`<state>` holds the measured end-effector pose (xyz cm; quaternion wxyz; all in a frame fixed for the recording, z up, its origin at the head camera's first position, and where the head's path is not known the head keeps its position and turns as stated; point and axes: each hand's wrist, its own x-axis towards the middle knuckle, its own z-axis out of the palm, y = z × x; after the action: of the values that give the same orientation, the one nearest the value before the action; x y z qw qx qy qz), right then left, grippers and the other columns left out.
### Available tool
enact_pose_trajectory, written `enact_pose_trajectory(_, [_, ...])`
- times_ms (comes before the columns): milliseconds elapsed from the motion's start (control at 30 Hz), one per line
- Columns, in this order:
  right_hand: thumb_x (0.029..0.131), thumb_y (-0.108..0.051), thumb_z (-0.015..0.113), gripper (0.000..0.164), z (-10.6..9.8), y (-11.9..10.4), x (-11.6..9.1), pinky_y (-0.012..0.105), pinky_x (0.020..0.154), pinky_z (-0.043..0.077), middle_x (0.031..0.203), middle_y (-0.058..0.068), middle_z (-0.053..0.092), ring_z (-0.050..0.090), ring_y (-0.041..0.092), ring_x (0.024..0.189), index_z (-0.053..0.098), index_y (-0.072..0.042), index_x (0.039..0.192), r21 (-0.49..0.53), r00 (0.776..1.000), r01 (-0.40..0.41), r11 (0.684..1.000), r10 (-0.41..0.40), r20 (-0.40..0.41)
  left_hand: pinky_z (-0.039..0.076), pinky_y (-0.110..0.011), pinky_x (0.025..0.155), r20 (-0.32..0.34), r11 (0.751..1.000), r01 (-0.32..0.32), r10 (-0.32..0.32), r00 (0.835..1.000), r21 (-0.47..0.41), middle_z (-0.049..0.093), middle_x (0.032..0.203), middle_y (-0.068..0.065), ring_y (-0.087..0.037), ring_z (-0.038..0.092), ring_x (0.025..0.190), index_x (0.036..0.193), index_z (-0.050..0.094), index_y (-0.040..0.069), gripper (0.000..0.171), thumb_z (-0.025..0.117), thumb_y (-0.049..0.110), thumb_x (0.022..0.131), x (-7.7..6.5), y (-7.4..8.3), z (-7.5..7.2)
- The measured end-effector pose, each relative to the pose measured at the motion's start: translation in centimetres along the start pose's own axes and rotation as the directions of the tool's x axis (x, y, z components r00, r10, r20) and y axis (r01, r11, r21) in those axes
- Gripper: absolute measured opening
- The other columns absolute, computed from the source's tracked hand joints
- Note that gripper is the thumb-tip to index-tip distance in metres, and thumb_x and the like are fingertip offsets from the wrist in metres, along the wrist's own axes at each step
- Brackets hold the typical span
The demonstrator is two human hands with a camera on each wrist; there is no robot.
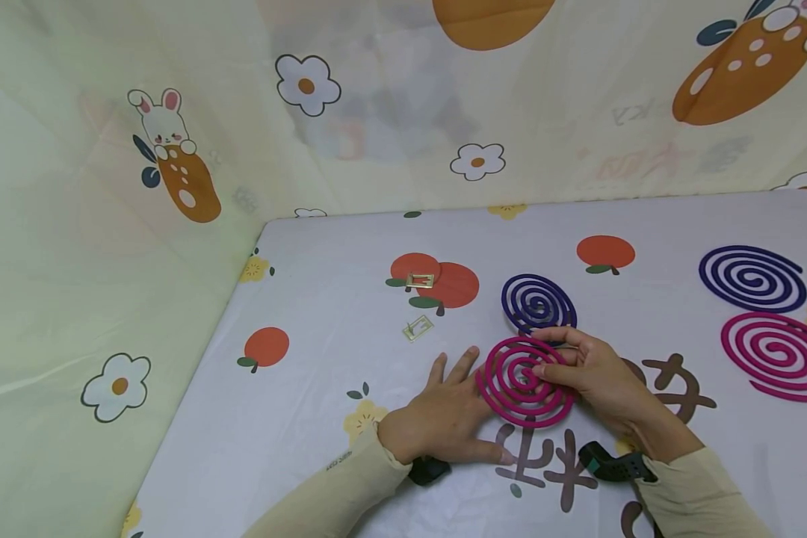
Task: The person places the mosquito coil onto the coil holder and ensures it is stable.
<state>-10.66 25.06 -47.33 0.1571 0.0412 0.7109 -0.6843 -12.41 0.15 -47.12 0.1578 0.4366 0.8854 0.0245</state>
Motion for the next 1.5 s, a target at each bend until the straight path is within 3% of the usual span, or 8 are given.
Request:
enact_pose_trajectory(433, [0.098, -0.010, 0.073, 0.061, -0.07, 0.01, -0.04, 0.026, 0.081, 0.061, 0.098, 0.010, 0.078, 0.076, 0.017, 0.085, 0.042, 0.004, 0.149, -0.008, 1.000, 0.010, 1.000, -0.009, 0.011, 0.015, -0.069, 0.122, 0.009, 1.000, 0.007, -0.007, 1.000, -0.004, 0.015, 0.175, 0.004, -0.034, 0.002, 0.162, 0.166, 0.019, 0.042, 0.097, 0.060, 0.079, 0.087, -0.01, 0.03, -0.11])
enact_pose_trajectory(767, [0.098, -0.011, 0.073, 0.062, -0.14, 0.06, -0.05, 0.026, 0.083, 0.060, 0.104, 0.010, 0.078, 0.075, 0.016, 0.094, 0.042, 0.004, 0.149, -0.020, 1.000, 0.010, 1.000, -0.010, 0.010, 0.014, -0.069, 0.122, 0.011, 1.000, 0.004, -0.004, 1.000, -0.009, 0.014, 0.175, 0.004, -0.033, 0.002, 0.162, 0.166, 0.019, 0.043, 0.097, 0.061, 0.079, 0.087, 0.03, -0.05, -0.09])
enact_pose_trajectory(1500, [0.098, -0.010, 0.073, 0.060, -0.16, 0.09, 0.05, 0.027, 0.082, 0.061, 0.106, 0.008, 0.078, 0.076, 0.017, 0.090, 0.043, 0.003, 0.149, -0.002, 1.000, 0.003, 1.000, -0.003, -0.018, 0.015, -0.068, 0.122, -0.003, 1.000, -0.005, 0.006, 1.000, 0.016, 0.014, 0.175, 0.003, -0.033, 0.002, 0.162, 0.166, 0.018, 0.042, 0.097, 0.060, 0.079, 0.087, -0.03, -0.14, 0.03])
